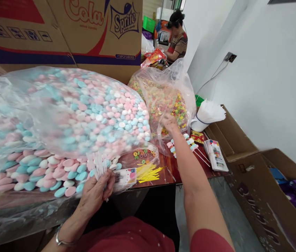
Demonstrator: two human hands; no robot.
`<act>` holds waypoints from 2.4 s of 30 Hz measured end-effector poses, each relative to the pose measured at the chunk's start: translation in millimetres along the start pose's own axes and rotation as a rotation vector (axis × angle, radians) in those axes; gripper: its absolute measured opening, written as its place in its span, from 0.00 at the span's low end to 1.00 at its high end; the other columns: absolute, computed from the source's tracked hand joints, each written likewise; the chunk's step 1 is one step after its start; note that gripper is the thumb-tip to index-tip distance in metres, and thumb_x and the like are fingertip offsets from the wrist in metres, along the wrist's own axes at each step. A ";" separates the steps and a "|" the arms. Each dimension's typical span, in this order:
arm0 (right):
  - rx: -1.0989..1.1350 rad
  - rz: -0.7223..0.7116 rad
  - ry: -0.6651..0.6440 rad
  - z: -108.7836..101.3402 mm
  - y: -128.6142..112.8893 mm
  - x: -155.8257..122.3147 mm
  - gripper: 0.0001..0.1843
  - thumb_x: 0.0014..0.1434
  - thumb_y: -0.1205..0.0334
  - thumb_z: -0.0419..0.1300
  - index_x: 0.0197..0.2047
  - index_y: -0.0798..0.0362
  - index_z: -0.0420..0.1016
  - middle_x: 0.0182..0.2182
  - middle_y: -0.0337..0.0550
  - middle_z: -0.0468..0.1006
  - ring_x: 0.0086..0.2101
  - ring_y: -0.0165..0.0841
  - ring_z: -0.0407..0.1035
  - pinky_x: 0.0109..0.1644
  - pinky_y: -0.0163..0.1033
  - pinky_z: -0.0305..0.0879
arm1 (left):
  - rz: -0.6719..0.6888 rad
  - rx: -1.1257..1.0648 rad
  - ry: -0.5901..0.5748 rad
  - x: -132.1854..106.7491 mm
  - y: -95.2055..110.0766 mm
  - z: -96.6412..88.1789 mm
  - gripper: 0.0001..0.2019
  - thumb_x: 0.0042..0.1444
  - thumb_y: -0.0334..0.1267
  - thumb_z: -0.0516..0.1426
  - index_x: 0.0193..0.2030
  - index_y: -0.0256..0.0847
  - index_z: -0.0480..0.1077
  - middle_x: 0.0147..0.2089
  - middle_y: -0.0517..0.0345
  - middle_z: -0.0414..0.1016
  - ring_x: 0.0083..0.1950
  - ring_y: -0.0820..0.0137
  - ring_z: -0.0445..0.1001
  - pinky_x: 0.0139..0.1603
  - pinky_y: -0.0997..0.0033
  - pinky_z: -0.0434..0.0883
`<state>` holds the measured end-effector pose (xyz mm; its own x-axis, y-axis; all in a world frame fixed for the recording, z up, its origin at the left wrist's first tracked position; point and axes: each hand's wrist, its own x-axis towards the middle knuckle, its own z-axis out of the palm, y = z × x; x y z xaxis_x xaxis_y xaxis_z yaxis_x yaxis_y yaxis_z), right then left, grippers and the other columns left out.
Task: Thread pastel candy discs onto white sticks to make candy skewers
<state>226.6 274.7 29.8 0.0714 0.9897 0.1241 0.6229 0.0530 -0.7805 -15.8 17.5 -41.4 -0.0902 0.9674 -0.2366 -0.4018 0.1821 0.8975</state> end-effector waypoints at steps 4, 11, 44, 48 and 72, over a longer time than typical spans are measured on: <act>0.220 0.166 0.109 -11.7 -0.2 4.8 0.04 0.51 0.64 0.53 0.30 0.53 0.67 0.19 0.31 0.62 0.18 0.25 0.56 0.20 0.32 0.47 | -0.009 0.004 0.006 -0.3 -0.2 -0.5 0.20 0.55 0.55 0.60 0.33 0.38 0.66 0.18 0.68 0.62 0.13 0.82 0.53 0.11 0.81 0.51; 0.507 0.245 0.199 -41.7 -14.3 -13.8 0.05 0.47 0.63 0.56 0.29 0.50 0.62 0.19 0.30 0.61 0.18 0.23 0.54 0.16 0.27 0.43 | 0.022 0.012 -0.004 -0.7 4.9 0.8 0.19 0.58 0.53 0.60 0.29 0.37 0.66 0.17 0.67 0.62 0.13 0.81 0.55 0.12 0.81 0.53; -0.326 -0.517 -0.325 14.8 -16.1 -118.2 0.18 0.63 0.68 0.49 0.48 0.52 0.77 0.42 0.46 0.80 0.43 0.38 0.73 0.48 0.41 0.67 | 0.027 -0.005 -0.011 -2.2 13.5 3.9 0.19 0.56 0.55 0.61 0.32 0.37 0.68 0.19 0.67 0.62 0.14 0.81 0.54 0.12 0.81 0.53; -0.424 -0.541 -0.318 13.7 -15.9 -125.8 0.16 0.62 0.68 0.49 0.45 0.51 0.78 0.42 0.48 0.79 0.44 0.40 0.72 0.49 0.43 0.67 | 0.036 -0.048 0.003 -1.6 13.2 4.6 0.21 0.55 0.56 0.61 0.34 0.38 0.68 0.19 0.67 0.63 0.14 0.82 0.53 0.12 0.81 0.51; 0.167 -0.707 -0.067 73.1 -68.0 -232.4 0.19 0.69 0.56 0.43 0.54 0.50 0.69 0.42 0.50 0.77 0.44 0.40 0.72 0.50 0.48 0.69 | 0.126 -0.314 0.126 -37.0 75.1 31.4 0.17 0.57 0.51 0.63 0.33 0.37 0.68 0.19 0.69 0.62 0.14 0.84 0.51 0.13 0.84 0.53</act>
<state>110.7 50.7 9.2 -0.3554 0.7172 0.5994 0.3744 0.6968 -0.6117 -14.0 0.9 46.4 -0.2608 0.9460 -0.1926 -0.6389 -0.0195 0.7691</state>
